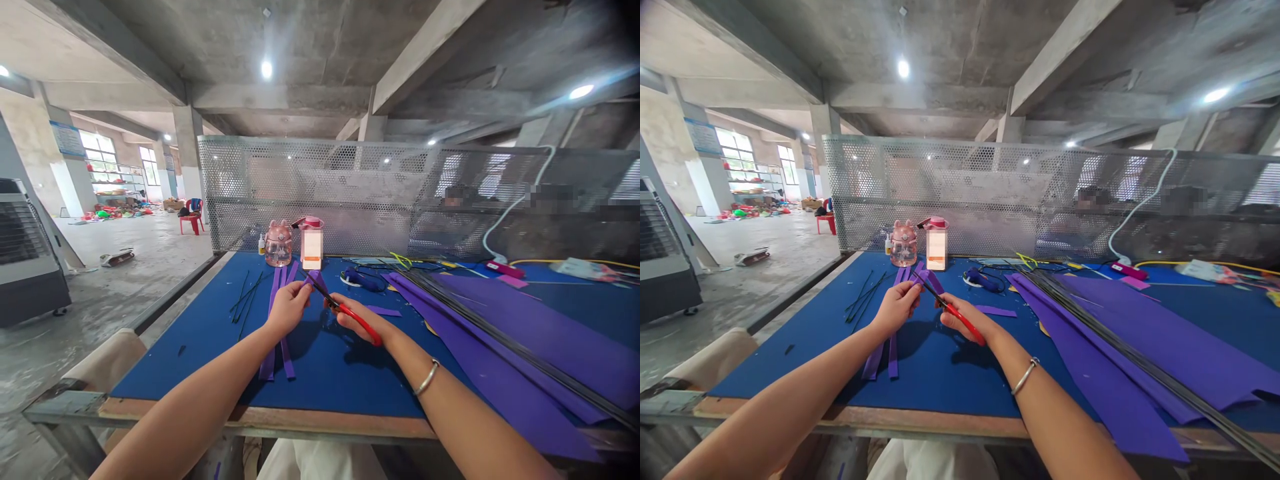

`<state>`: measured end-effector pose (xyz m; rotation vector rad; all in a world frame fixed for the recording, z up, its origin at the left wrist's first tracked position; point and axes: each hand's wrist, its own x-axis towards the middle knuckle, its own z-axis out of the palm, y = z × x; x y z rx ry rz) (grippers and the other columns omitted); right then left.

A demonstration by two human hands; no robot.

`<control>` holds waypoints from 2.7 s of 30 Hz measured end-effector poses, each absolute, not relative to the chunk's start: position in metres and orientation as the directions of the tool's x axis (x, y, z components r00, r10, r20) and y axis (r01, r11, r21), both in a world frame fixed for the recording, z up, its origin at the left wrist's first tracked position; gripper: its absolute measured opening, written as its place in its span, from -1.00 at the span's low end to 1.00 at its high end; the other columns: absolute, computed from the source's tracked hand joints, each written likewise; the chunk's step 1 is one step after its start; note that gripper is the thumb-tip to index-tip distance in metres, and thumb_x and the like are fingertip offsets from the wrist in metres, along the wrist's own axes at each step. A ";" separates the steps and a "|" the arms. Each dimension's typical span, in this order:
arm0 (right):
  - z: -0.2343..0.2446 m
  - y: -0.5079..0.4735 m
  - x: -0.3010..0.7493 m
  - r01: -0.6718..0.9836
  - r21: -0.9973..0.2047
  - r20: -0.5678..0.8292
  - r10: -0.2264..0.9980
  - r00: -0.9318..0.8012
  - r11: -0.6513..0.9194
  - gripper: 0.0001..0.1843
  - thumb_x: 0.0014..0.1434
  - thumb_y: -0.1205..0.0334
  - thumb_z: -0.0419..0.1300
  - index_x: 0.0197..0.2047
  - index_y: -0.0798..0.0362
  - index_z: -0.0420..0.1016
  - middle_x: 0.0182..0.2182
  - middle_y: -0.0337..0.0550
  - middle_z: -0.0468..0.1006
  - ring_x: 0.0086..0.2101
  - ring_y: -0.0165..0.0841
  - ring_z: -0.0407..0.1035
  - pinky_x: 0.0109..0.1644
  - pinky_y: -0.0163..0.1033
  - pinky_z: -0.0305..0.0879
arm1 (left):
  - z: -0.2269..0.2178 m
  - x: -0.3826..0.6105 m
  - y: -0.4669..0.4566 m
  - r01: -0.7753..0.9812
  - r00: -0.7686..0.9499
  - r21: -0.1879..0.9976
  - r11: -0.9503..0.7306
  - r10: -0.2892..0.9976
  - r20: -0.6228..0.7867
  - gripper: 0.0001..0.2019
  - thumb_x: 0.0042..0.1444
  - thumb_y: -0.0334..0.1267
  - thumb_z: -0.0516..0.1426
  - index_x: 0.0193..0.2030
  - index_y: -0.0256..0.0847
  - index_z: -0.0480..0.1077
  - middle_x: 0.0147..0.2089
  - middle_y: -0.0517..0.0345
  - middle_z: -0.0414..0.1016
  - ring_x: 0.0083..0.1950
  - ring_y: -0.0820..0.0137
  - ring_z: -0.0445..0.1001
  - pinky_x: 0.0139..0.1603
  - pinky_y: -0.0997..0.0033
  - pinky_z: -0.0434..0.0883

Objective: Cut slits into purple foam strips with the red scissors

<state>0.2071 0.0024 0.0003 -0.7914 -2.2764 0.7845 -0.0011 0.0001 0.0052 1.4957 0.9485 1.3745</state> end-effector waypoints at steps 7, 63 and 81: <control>-0.004 0.003 0.207 0.298 -0.732 0.345 0.710 -0.614 0.613 -0.21 0.12 -0.50 0.04 0.01 0.07 0.40 -0.35 -0.13 0.38 -0.31 -0.25 0.27 -0.25 -0.21 0.29 | 0.003 -0.001 -0.001 0.029 0.147 0.925 -0.380 0.917 0.372 -0.69 0.11 -0.01 0.11 -0.39 -0.25 0.42 -0.61 0.30 0.24 -0.61 0.55 0.14 -0.58 0.50 0.09; 0.000 -0.001 0.195 0.358 -0.699 0.362 0.739 -0.568 0.619 -0.30 0.11 -0.48 0.07 -0.23 0.08 0.34 -0.47 -0.29 0.23 -0.47 -0.41 0.05 -0.43 -0.30 0.06 | 0.005 -0.001 -0.003 0.015 0.140 0.946 -0.322 0.938 0.317 -0.62 0.05 0.10 0.15 -0.39 -0.24 0.42 -0.61 0.29 0.30 -0.62 0.53 0.18 -0.59 0.49 0.12; 0.001 0.002 0.194 0.510 -0.645 0.360 0.815 -0.454 0.569 -0.54 0.18 -0.22 0.19 -0.33 0.07 0.37 -0.52 -0.31 0.28 -0.49 -0.42 0.11 -0.39 -0.29 0.10 | 0.002 -0.001 0.001 -0.018 0.132 0.964 -0.265 0.955 0.265 -0.66 0.06 0.05 0.17 -0.38 -0.24 0.43 -0.61 0.29 0.30 -0.62 0.54 0.19 -0.58 0.51 0.12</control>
